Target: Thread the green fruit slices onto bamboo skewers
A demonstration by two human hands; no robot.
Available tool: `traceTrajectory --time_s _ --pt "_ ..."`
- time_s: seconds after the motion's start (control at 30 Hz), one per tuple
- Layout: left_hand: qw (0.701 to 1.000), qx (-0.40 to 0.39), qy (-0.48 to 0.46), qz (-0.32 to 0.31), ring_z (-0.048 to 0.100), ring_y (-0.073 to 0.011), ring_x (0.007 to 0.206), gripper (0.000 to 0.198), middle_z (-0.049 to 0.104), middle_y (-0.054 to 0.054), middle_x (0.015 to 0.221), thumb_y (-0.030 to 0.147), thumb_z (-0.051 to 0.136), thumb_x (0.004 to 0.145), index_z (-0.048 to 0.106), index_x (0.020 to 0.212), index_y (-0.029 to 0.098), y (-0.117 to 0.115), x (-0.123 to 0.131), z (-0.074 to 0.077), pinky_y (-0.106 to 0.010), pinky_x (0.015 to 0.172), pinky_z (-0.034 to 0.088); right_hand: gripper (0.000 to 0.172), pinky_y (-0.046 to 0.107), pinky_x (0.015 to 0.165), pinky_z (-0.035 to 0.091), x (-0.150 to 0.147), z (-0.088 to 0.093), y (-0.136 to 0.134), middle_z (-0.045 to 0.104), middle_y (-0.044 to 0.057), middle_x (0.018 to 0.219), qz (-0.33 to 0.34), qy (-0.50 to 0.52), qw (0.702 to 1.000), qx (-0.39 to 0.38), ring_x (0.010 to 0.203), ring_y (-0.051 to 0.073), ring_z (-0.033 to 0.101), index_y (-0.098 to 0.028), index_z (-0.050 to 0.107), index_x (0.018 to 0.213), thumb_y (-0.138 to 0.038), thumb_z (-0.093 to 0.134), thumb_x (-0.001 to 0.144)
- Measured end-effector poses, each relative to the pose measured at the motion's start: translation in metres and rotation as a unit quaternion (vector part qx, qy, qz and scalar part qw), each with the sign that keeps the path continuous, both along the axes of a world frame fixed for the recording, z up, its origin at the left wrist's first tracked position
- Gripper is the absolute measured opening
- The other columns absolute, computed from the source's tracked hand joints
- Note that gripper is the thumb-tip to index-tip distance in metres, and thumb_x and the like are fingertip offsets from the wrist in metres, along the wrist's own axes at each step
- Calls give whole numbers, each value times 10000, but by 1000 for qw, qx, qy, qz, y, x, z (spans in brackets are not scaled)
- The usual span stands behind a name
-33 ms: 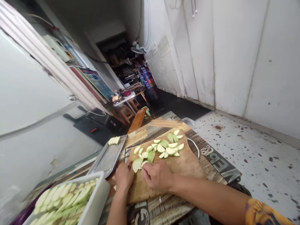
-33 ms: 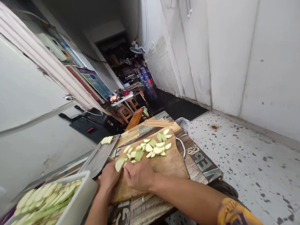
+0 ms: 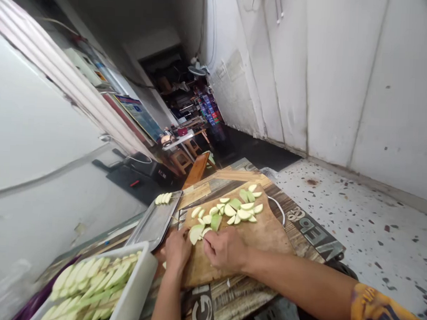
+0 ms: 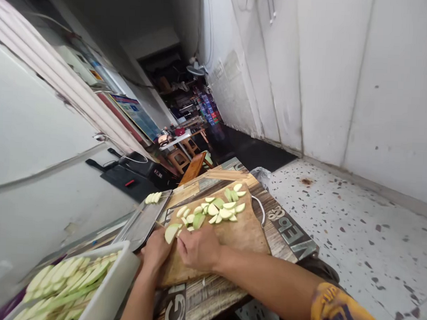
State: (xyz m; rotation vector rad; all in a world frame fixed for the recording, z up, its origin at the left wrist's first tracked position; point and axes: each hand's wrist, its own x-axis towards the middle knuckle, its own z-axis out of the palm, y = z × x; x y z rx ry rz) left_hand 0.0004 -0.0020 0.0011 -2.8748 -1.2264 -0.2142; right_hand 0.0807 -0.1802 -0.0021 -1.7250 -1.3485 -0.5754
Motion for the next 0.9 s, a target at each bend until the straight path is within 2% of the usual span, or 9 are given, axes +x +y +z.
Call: traceTrajectory --time_s 0.2,0.37,0.53,0.63,0.8,0.9 --pt "998 -41 -53 12 586 -269 1039 267 674 -131 1027 313 499 845 696 985 198 -10 2 5 -325 802 410 239 275 501 268 0 5 -7 625 28 560 17 12 999 -24 466 130 508 -162 599 753 -226 410 883" --pt "988 -92 -122 34 610 -228 909 176 686 -87 933 300 565 801 644 890 170 -11 5 1 -291 738 394 239 272 513 261 1 7 -11 622 31 553 14 17 999 -32 461 121 511 -162 589 713 -195 420 878" --pt "970 -135 -199 -24 605 -184 749 70 665 -39 777 233 518 812 558 791 179 -13 11 -5 -266 676 388 241 260 521 271 3 1 -7 628 29 568 14 50 998 -41 486 120 553 -167 585 728 -196 406 888" --pt "952 -136 -275 -13 630 -204 778 120 679 -58 808 286 475 840 541 826 187 -14 14 -8 -280 692 414 244 257 515 271 4 -2 -5 634 30 575 12 52 997 -47 492 124 563 -170 591 740 -194 399 888" --pt "903 -178 -391 22 672 -223 736 302 708 -60 801 446 438 840 549 960 191 -6 14 -15 -305 685 470 250 255 499 266 3 -6 -4 641 27 580 9 64 995 -70 489 124 559 -181 600 736 -193 404 892" --pt "894 -145 -423 33 678 -251 874 351 719 -93 919 447 465 808 599 979 171 -2 12 -14 -331 782 495 261 244 510 290 3 -8 -2 649 36 593 13 92 993 -71 514 132 577 -177 615 740 -202 407 895"
